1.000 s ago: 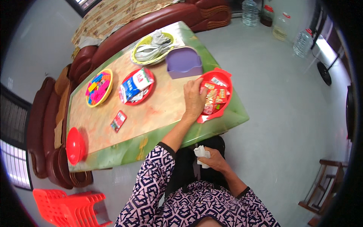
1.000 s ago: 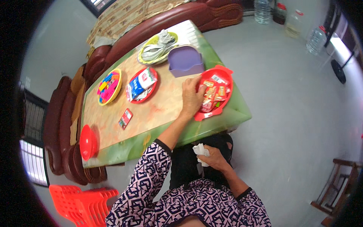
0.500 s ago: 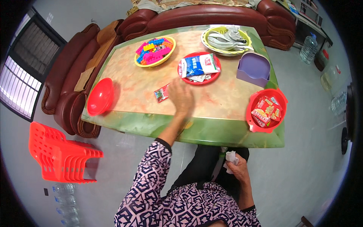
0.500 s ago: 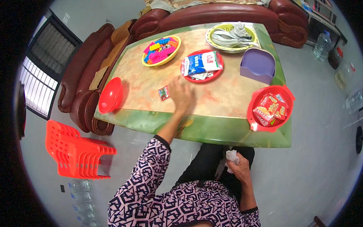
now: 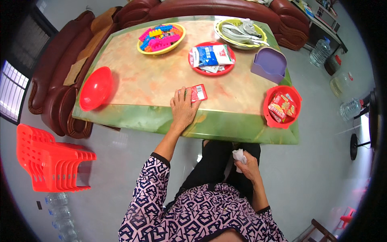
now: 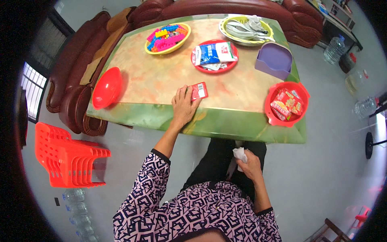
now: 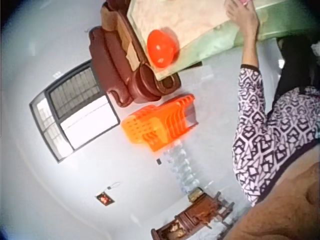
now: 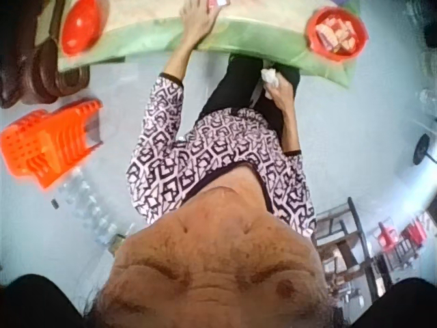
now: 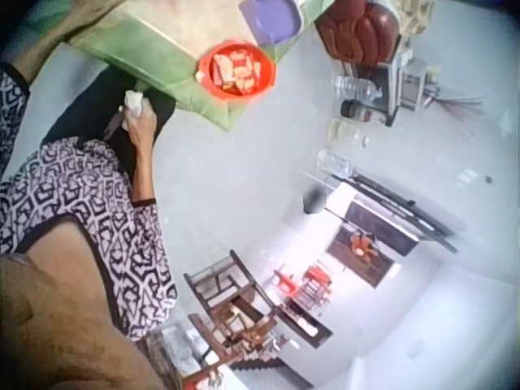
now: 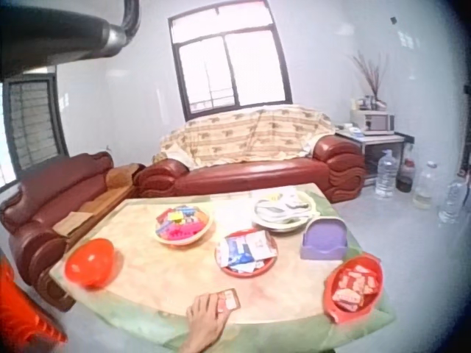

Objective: The person sits on the floor and wipes a table surface with a white cloth. They handle various items on the table, including small red packets, a blue and white package, and a purple plastic container, wiping each item individually before placing them back on the table.

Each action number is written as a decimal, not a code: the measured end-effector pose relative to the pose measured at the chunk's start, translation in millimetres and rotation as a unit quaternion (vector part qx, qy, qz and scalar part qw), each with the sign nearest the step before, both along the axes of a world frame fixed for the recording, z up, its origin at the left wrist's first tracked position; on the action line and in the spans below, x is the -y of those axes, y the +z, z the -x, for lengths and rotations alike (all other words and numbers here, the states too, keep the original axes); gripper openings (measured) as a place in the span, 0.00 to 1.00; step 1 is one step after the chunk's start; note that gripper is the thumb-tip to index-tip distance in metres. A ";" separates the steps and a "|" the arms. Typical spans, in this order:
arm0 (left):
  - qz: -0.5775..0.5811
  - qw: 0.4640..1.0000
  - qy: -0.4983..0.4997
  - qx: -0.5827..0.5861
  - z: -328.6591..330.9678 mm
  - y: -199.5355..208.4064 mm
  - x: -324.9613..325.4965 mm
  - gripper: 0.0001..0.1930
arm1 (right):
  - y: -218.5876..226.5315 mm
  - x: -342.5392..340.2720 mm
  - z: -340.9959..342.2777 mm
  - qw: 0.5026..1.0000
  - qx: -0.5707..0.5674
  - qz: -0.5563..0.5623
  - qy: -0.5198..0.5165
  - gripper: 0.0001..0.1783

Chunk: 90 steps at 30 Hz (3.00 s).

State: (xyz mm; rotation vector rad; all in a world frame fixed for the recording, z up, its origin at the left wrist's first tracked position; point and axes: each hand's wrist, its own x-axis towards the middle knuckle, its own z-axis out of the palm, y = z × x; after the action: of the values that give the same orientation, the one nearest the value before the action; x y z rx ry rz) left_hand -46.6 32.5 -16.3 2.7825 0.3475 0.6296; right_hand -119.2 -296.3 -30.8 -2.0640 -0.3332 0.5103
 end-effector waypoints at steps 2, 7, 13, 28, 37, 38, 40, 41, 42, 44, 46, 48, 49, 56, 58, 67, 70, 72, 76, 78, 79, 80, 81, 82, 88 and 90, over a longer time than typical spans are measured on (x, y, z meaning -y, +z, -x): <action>-0.021 0.999 -0.027 0.014 6.1 -3.6 22.8 0.31 | -4.1 -0.5 4.3 1.000 -0.007 -0.011 -0.001 0.18; 0.004 0.995 -0.089 0.043 17.6 -4.7 64.5 0.31 | 1.1 -0.6 14.9 1.000 -0.005 -0.014 0.000 0.18; 0.090 0.992 -0.092 0.002 25.2 17.5 77.8 0.38 | 6.1 1.0 26.0 0.999 -0.014 -0.045 0.010 0.18; 0.212 0.965 -0.154 -0.022 28.0 18.1 88.3 0.43 | 49.1 -68.1 -65.6 0.943 0.313 -0.097 -0.054 0.19; 0.354 0.907 -0.157 -0.165 30.3 39.0 56.7 0.28 | 25.3 -113.9 -90.9 0.907 0.415 0.032 0.068 0.23; 0.363 0.906 -0.157 -0.152 29.8 39.5 56.7 0.29 | 28.4 -117.3 -94.7 0.909 0.409 0.043 0.065 0.23; 0.380 0.903 -0.158 -0.127 30.6 38.8 57.3 0.31 | 27.8 -126.6 -104.2 0.915 0.395 0.071 0.039 0.24; 0.383 0.904 -0.150 -0.120 30.3 36.8 56.6 0.32 | 28.0 -131.3 -110.4 0.917 0.390 0.083 0.024 0.24; 0.387 0.904 -0.145 -0.114 28.5 31.3 56.6 0.33 | 23.0 -135.5 -117.2 0.910 0.408 0.078 0.004 0.24; 0.386 0.907 -0.133 -0.103 26.3 25.4 57.9 0.32 | 19.1 -142.6 -126.3 0.895 0.437 0.083 -0.043 0.23; 0.378 0.913 -0.122 -0.092 24.7 24.9 61.1 0.31 | 19.9 -143.3 -127.0 0.890 0.447 0.078 -0.050 0.22; 0.353 0.925 -0.110 -0.086 26.1 25.6 62.6 0.29 | 19.8 -138.1 -124.0 0.895 0.441 0.064 -0.016 0.22; 0.340 0.931 -0.106 -0.084 25.8 26.2 63.7 0.27 | 19.4 -132.6 -120.5 0.889 0.455 0.051 0.004 0.21; 0.420 0.900 -0.113 -0.025 24.2 2.1 58.0 0.25 | 30.4 -76.7 -61.9 0.882 0.461 0.003 0.096 0.24; 0.435 0.892 -0.124 -0.016 22.6 -4.9 54.7 0.22 | 30.5 -72.9 -55.1 0.880 0.463 -0.006 0.104 0.24; 0.353 0.925 -0.093 -0.110 25.5 42.4 67.7 0.19 | 24.7 -117.7 -109.7 0.881 0.472 0.015 0.015 0.16; 0.344 0.926 -0.098 -0.119 23.7 38.2 66.6 0.20 | 21.2 -135.2 -130.4 0.873 0.487 0.012 -0.036 0.14; 0.366 0.921 -0.098 -0.092 22.7 31.4 67.1 0.20 | 22.4 -138.2 -127.4 0.873 0.485 0.023 -0.038 0.15; 0.324 0.936 -0.069 -0.120 22.2 38.1 69.0 0.19 | 21.2 -116.8 -102.8 0.883 0.467 0.001 0.049 0.22; 0.357 0.924 -0.096 -0.101 21.7 28.3 62.4 0.18 | 26.5 -96.8 -85.7 0.881 0.461 -0.008 0.102 0.25; 0.373 0.917 -0.108 -0.092 20.8 19.3 56.5 0.18 | 26.7 -88.3 -80.2 0.880 0.457 -0.013 0.129 0.26; 0.404 0.899 -0.142 -0.085 14.2 5.1 51.2 0.16 | 26.1 -78.0 -79.2 0.878 0.457 -0.004 0.144 0.28; 0.450 0.872 -0.136 -0.135 8.5 12.9 49.3 0.16 | 25.7 -70.4 -79.3 0.874 0.460 -0.012 0.155 0.27; 0.492 0.841 -0.130 -0.185 1.8 21.9 45.1 0.16 | 25.0 -64.4 -79.6 0.870 0.463 -0.021 0.166 0.27; 0.291 0.909 -0.128 -0.271 -25.0 29.1 51.8 0.15 | 25.4 -56.6 -79.5 0.853 0.482 -0.064 0.190 0.22; 0.483 0.846 -0.154 -0.164 -21.5 25.6 58.6 0.13 | 19.0 -53.8 -79.5 0.882 0.441 -0.096 0.137 0.21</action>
State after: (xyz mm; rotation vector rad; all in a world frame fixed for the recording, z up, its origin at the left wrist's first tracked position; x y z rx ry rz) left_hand -25.1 -26.1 9.3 1.8657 0.1868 -0.1202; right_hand -39.7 -242.4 -11.8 -1.9432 -1.1711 -0.3413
